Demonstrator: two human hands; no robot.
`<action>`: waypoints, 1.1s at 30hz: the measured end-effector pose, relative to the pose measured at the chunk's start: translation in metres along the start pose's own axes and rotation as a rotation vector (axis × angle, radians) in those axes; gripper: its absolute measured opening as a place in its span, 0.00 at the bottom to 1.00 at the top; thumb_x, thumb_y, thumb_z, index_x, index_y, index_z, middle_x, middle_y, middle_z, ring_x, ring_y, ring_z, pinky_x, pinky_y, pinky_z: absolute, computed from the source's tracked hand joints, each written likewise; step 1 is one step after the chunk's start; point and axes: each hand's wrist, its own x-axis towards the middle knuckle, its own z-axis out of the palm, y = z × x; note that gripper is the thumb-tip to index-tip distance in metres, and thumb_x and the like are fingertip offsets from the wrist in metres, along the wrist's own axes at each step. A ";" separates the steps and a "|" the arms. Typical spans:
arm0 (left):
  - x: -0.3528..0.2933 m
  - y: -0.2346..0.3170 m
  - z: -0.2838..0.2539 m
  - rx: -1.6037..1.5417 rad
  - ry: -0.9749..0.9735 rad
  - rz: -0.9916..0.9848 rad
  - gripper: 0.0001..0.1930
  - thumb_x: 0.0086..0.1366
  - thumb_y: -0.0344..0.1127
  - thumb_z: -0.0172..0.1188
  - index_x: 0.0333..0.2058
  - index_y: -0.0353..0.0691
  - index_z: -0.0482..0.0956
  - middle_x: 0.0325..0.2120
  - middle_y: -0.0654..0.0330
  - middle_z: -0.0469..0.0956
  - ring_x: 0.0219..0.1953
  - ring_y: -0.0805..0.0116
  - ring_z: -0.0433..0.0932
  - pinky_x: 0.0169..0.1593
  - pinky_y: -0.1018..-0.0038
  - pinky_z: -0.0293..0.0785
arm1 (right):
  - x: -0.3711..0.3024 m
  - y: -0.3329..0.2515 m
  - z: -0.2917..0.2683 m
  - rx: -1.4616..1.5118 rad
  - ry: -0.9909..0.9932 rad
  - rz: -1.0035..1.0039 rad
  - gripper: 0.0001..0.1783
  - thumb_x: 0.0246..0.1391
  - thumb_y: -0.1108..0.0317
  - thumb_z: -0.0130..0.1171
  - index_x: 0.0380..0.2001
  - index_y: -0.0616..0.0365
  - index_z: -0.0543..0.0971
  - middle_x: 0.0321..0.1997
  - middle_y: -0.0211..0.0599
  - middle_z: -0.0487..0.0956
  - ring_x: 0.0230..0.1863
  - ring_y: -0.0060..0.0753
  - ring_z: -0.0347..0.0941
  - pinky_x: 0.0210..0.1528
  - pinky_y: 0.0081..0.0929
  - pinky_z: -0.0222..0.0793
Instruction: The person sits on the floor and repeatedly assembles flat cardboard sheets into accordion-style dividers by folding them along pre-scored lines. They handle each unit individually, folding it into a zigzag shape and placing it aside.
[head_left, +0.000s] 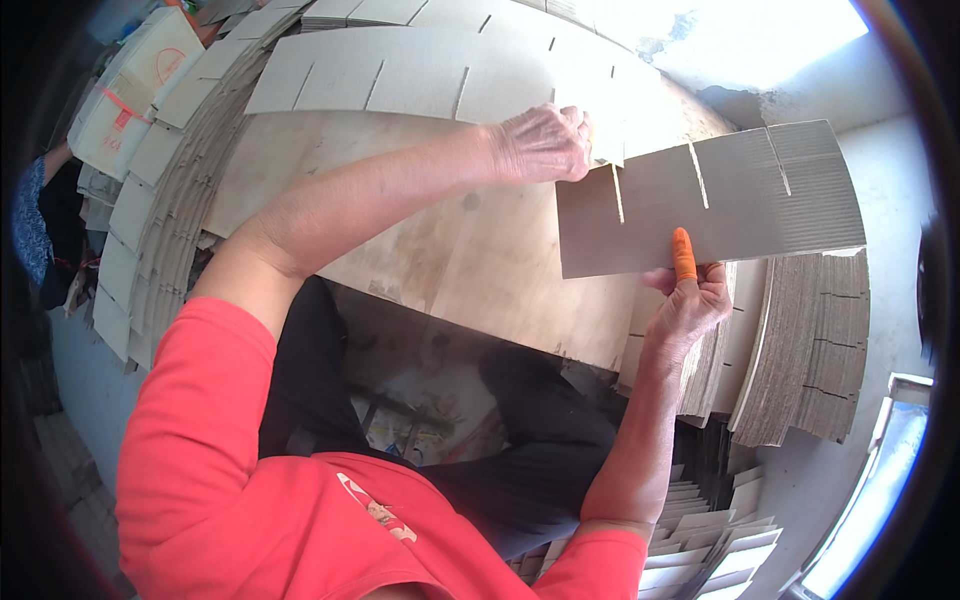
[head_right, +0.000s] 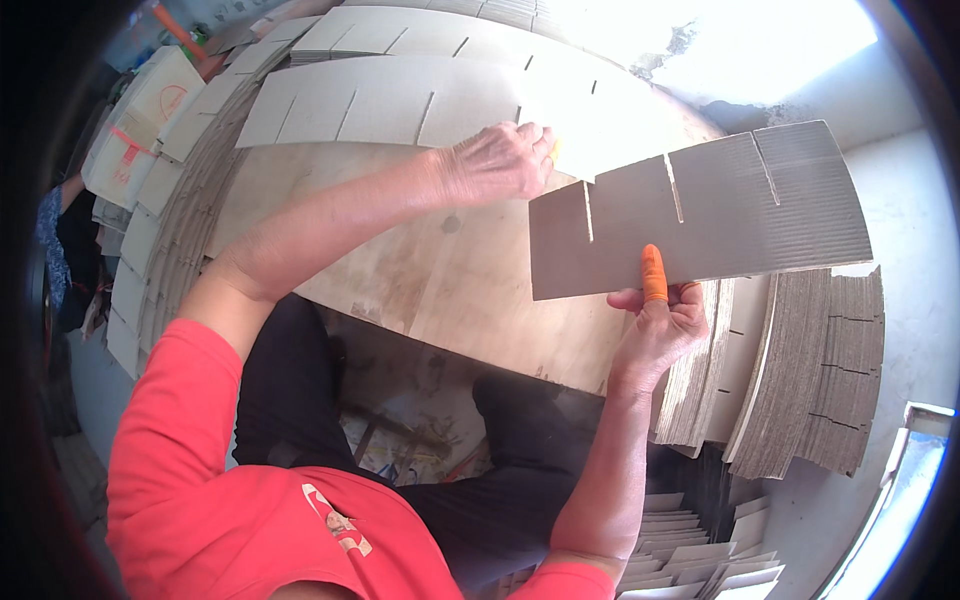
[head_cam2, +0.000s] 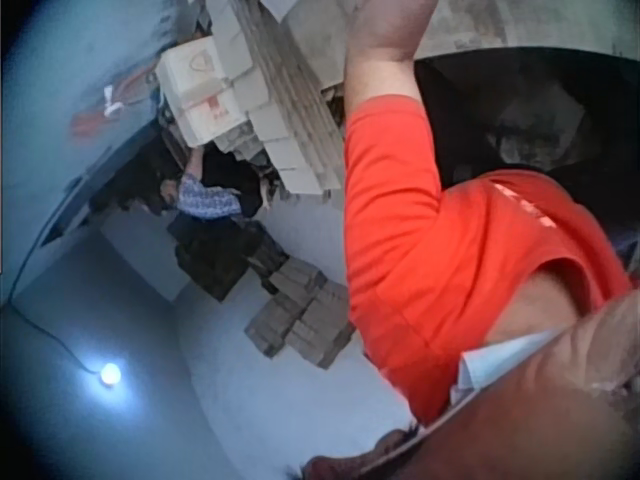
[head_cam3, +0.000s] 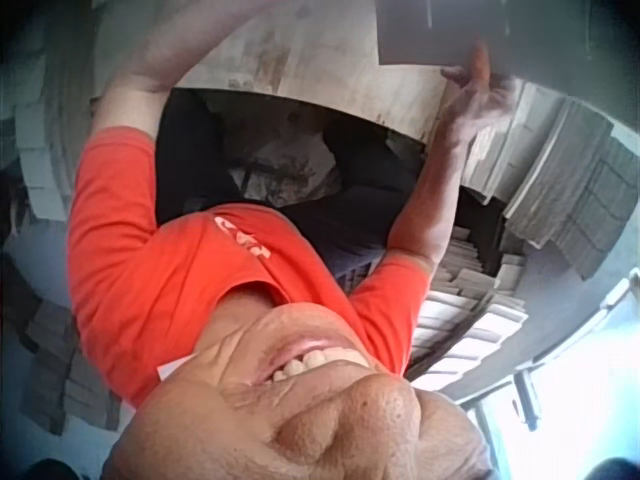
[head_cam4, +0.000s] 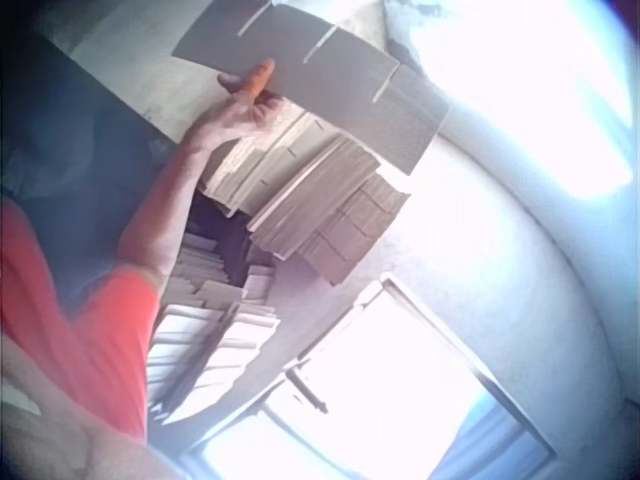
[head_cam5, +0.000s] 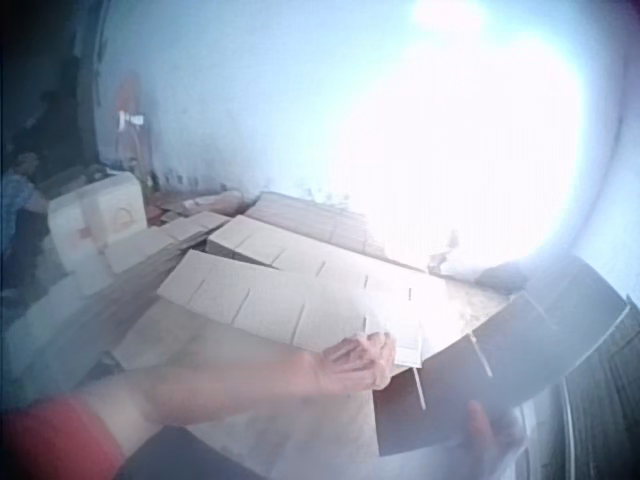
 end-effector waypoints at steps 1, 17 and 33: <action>-0.003 0.002 -0.001 -0.020 0.084 0.016 0.08 0.41 0.25 0.58 0.14 0.36 0.67 0.20 0.60 0.66 0.25 0.68 0.71 0.18 0.77 0.69 | -0.002 -0.001 0.001 0.007 0.002 -0.009 0.07 0.55 0.72 0.63 0.31 0.65 0.78 0.25 0.33 0.77 0.15 0.19 0.71 0.22 0.17 0.67; -0.038 0.056 -0.046 -0.139 0.142 0.062 0.09 0.40 0.27 0.58 0.24 0.29 0.76 0.23 0.56 0.72 0.26 0.71 0.69 0.20 0.79 0.67 | 0.000 0.012 0.021 0.058 0.003 -0.041 0.05 0.55 0.75 0.61 0.35 0.65 0.78 0.26 0.33 0.78 0.14 0.21 0.71 0.18 0.16 0.66; 0.012 -0.047 0.098 0.007 0.007 -0.486 0.28 0.62 0.49 0.59 0.55 0.38 0.70 0.52 0.54 0.74 0.52 0.58 0.72 0.48 0.63 0.72 | 0.000 0.036 0.030 0.118 -0.045 0.084 0.09 0.55 0.74 0.62 0.29 0.69 0.73 0.18 0.36 0.76 0.12 0.20 0.70 0.13 0.22 0.65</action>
